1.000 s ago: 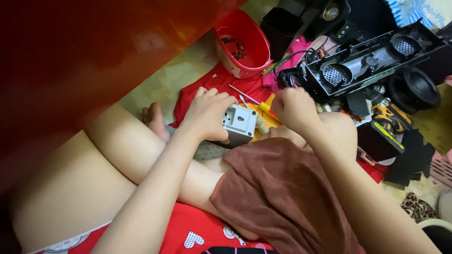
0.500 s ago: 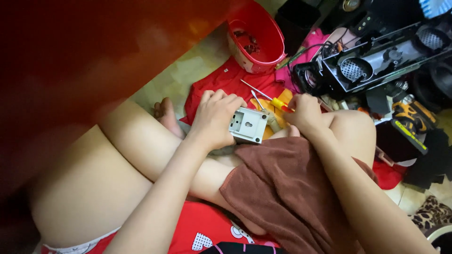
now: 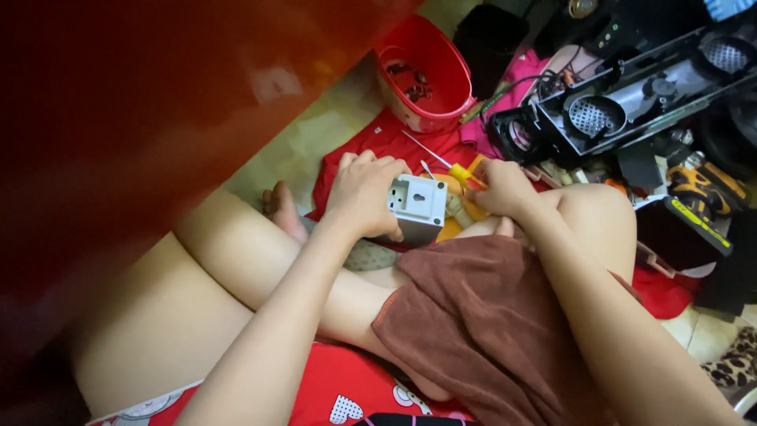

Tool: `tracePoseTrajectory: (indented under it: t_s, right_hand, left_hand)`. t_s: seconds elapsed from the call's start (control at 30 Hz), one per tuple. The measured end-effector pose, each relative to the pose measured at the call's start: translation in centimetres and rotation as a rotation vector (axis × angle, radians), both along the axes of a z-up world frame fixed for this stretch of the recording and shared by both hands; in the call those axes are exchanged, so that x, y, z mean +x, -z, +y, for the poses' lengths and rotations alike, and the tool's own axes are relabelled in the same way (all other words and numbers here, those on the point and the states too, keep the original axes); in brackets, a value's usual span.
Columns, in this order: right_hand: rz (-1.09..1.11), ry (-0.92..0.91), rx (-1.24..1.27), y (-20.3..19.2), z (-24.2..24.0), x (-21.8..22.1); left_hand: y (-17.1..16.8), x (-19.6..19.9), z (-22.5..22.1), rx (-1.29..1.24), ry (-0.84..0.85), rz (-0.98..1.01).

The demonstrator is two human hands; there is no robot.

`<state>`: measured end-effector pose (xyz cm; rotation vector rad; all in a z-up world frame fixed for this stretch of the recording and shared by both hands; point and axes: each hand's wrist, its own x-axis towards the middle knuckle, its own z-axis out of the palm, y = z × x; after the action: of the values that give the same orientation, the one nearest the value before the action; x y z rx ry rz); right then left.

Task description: Disassembling a small plastic electronic box using a screwdriver to access internal components.

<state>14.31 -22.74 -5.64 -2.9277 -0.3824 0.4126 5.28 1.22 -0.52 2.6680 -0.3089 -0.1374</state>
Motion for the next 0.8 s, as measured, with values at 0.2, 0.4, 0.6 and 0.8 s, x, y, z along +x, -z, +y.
tracePoseTrajectory:
  t_s: [0.2,0.4,0.6,0.8]
  right_hand:
    - [-0.345,0.034,0.471,-8.4,-1.3,-4.5]
    - [-0.225,0.352,1.009,-14.8,-1.5,-6.9]
    - [-0.353,0.037,1.120,-17.9,-0.7,-8.0]
    - [-0.355,-0.107,1.158,-17.2,0.9,-7.6]
  left_hand:
    - [0.3,-0.2,-0.2,-0.010,-0.005,-0.046]
    - [0.2,-0.3,-0.5,0.009,-0.020,-0.069]
    - [-1.4,-0.6,-0.5,-0.033,-0.033,0.017]
    - [-1.4,-0.8,-0.7,-0.037,-0.044,0.018]
